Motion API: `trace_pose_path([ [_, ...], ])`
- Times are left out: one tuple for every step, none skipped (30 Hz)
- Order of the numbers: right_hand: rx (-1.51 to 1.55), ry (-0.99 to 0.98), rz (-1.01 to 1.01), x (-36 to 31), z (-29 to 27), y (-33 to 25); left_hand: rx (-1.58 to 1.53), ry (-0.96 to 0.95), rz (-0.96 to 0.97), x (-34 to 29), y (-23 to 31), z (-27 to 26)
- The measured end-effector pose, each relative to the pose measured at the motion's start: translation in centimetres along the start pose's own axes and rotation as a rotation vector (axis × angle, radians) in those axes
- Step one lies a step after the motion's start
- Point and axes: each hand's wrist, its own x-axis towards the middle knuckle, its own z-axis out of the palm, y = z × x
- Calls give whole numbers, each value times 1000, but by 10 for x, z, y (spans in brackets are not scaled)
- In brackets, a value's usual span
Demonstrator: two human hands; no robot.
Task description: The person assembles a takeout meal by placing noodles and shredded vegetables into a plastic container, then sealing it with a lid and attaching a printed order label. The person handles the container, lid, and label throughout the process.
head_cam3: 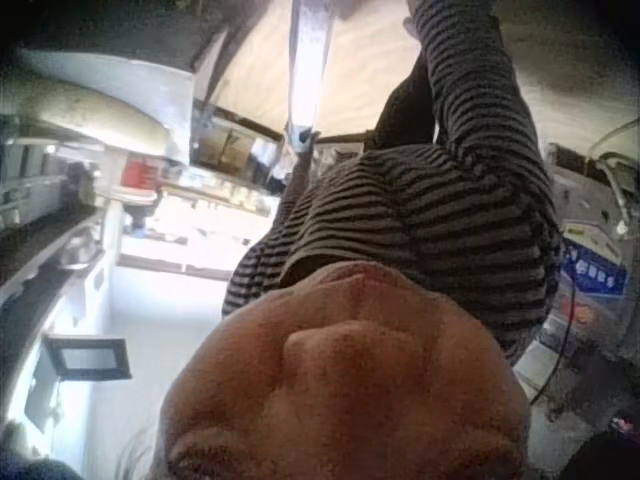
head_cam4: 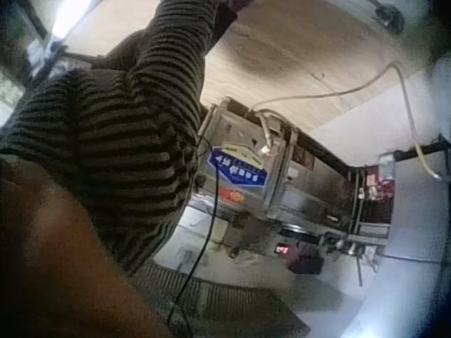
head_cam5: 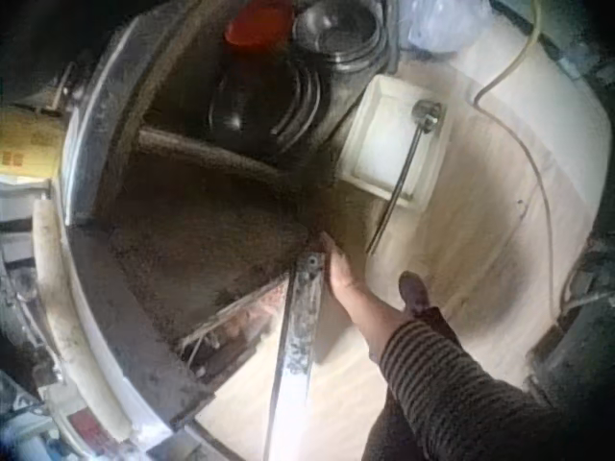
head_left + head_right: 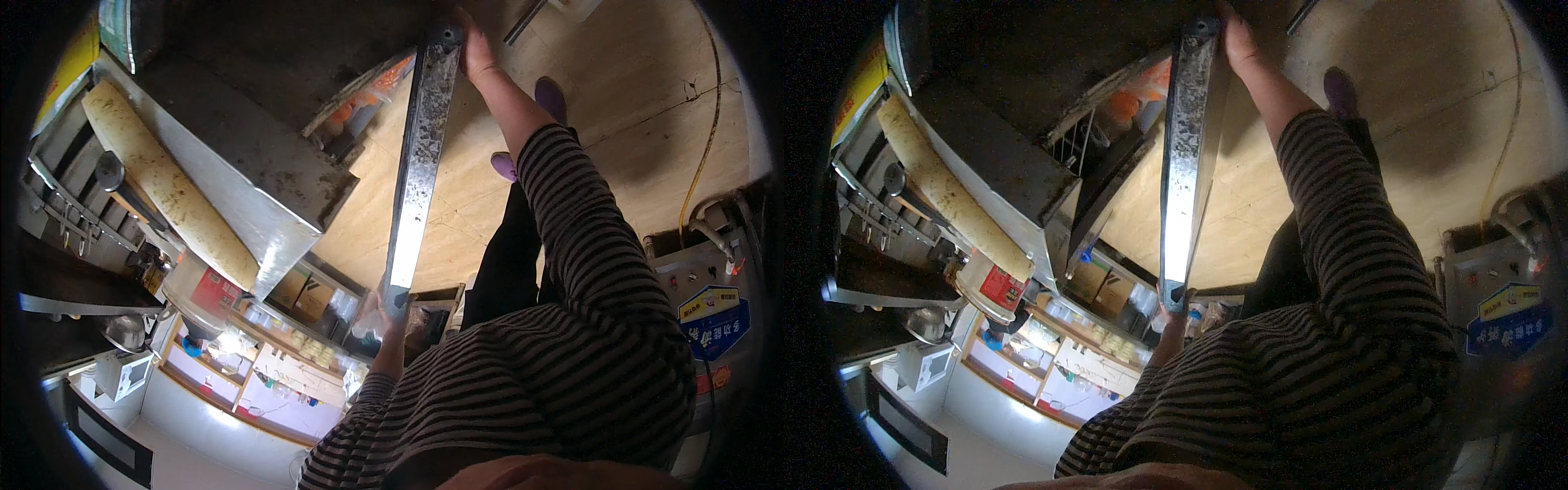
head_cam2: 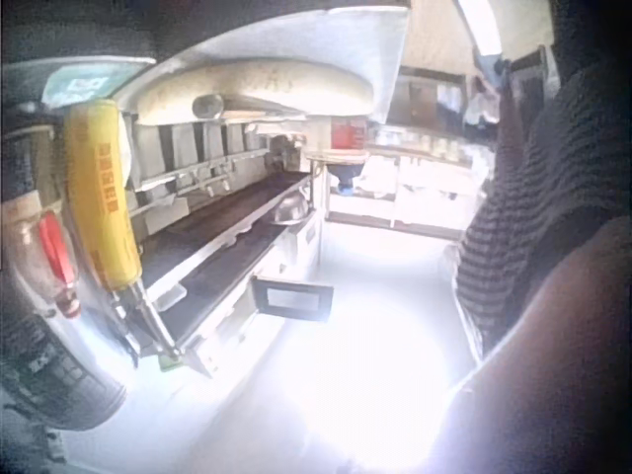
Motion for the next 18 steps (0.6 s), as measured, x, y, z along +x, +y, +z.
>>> trace_pose_path([
  [-177,38,-109,-4,0,5,-64,-6,-176,-4,-1,-7],
  [-352,77,-221,-9,6,8,-21,-19,-321,-8,-1,-14],
  [-527,117,-335,-16,16,9,26,-81,-374,-12,0,-22],
  [-765,298,-326,-41,21,9,231,-130,-401,-17,2,-31],
  [-534,102,-361,-53,40,9,448,-151,-501,-24,5,-41],
  [-1179,120,-873,-72,57,7,339,-63,-176,-38,5,-43],
  [-964,27,-618,-96,68,2,326,-32,-117,-50,6,-47],
  [-1551,-12,-635,-115,80,-4,114,8,-212,-60,5,-51],
  [-1262,49,-860,-123,101,-4,-112,41,-286,-70,4,-55],
  [-1226,74,-789,-136,113,-8,-262,-15,-207,-77,0,-57],
  [-1174,81,-753,-153,120,-9,-349,57,-304,-83,-8,-57],
  [-1168,103,-684,-164,126,-11,-376,3,-344,-93,-13,-61],
  [-1135,106,-799,-169,130,-13,-381,-22,-414,-104,-19,-65],
  [-1096,75,-740,-170,133,-13,-476,-45,-463,-113,-28,-67],
  [-1117,56,-738,-173,136,-12,-560,-54,-517,-119,-34,-71],
  [-1143,59,-747,-175,137,-10,-545,-27,-558,-127,-43,-69],
  [-1165,62,-752,-176,138,-9,-578,-121,-477,-133,-51,-66],
  [-1129,50,-763,-176,139,-8,-637,-84,-611,-136,-51,-70],
])
